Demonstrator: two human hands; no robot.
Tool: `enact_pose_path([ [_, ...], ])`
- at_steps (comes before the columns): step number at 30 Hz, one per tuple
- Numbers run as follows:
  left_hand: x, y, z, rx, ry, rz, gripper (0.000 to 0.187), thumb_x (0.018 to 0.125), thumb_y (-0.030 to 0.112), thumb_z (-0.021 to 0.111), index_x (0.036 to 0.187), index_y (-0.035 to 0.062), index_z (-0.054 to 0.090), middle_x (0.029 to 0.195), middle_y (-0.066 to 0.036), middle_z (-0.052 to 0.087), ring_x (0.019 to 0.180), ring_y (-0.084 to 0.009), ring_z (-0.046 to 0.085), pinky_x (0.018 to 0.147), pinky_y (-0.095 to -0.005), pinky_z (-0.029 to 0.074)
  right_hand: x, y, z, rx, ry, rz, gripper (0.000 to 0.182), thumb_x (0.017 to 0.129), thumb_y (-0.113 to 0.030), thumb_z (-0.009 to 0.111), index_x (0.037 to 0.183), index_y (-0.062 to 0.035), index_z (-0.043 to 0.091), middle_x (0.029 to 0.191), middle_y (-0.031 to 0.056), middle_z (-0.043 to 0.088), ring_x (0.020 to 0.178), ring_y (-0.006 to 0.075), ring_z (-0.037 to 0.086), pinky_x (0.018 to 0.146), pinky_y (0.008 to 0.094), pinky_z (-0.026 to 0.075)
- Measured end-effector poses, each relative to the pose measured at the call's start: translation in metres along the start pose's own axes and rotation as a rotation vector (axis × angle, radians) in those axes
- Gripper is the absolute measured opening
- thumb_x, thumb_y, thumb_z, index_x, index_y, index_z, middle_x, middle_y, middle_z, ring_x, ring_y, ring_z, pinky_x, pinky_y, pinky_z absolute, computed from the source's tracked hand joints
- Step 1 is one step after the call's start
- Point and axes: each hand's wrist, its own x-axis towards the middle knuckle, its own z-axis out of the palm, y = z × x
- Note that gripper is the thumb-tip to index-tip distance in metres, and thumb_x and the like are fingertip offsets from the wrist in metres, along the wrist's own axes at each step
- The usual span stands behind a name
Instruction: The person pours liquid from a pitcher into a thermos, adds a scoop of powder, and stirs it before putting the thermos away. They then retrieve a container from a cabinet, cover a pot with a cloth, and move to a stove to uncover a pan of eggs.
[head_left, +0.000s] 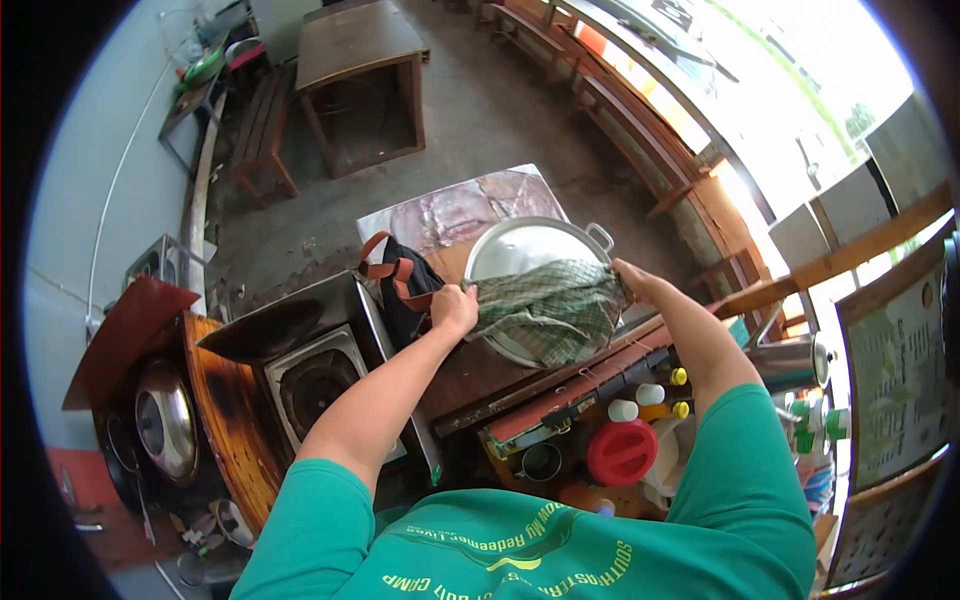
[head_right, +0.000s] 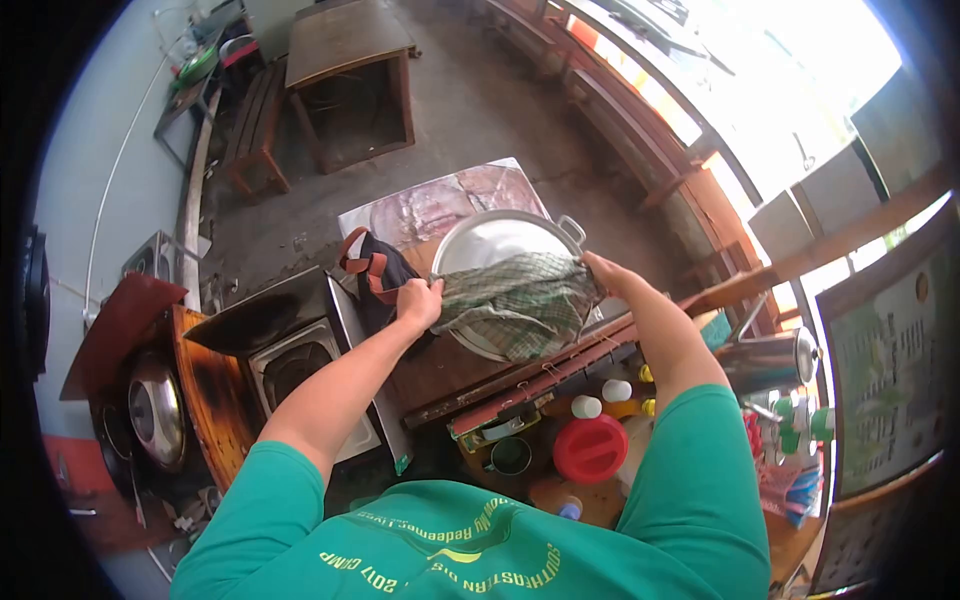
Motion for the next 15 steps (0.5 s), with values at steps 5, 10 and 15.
enact_pose_path([
  [5, -0.009, 0.0, 0.01, -0.007, -0.01, -0.104, 0.045, 0.092, 0.038, 0.064, 0.09, -0.0068, 0.07, 0.092, -0.03, 0.07, 0.091, -0.0422, 0.07, 0.081, -0.0489, 0.055, 0.05, 0.033, 0.0, -0.121, -0.038, 0.043, 0.065, 0.089, -0.058, 0.042, 0.131, -0.0098, 0.054, 0.119, 0.0122, 0.066, 0.097, 0.0282, 0.067, 0.085, 0.0511, 0.052],
  [10, -0.014, 0.002, 0.011, -0.045, 0.023, -0.114, 0.046, 0.092, 0.038, 0.063, 0.09, -0.0067, 0.071, 0.095, -0.031, 0.069, 0.093, -0.0449, 0.068, 0.084, -0.0503, 0.054, 0.041, 0.025, 0.01, -0.251, -0.062, 0.229, 0.073, 0.088, -0.068, 0.045, 0.134, -0.0128, 0.058, 0.123, 0.0157, 0.064, 0.108, 0.0338, 0.064, 0.089, 0.053, 0.051],
  [15, -0.015, -0.003, -0.002, 0.069, -0.084, -0.089, 0.043, 0.094, 0.038, 0.061, 0.101, -0.0036, 0.069, 0.108, -0.027, 0.069, 0.101, -0.0419, 0.068, 0.087, -0.0499, 0.055, -0.009, -0.021, -0.009, -0.643, 0.023, 0.138, 0.066, 0.091, -0.057, 0.06, 0.123, 0.0003, 0.064, 0.119, 0.0184, 0.067, 0.102, 0.0316, 0.068, 0.078, 0.0442, 0.058],
])
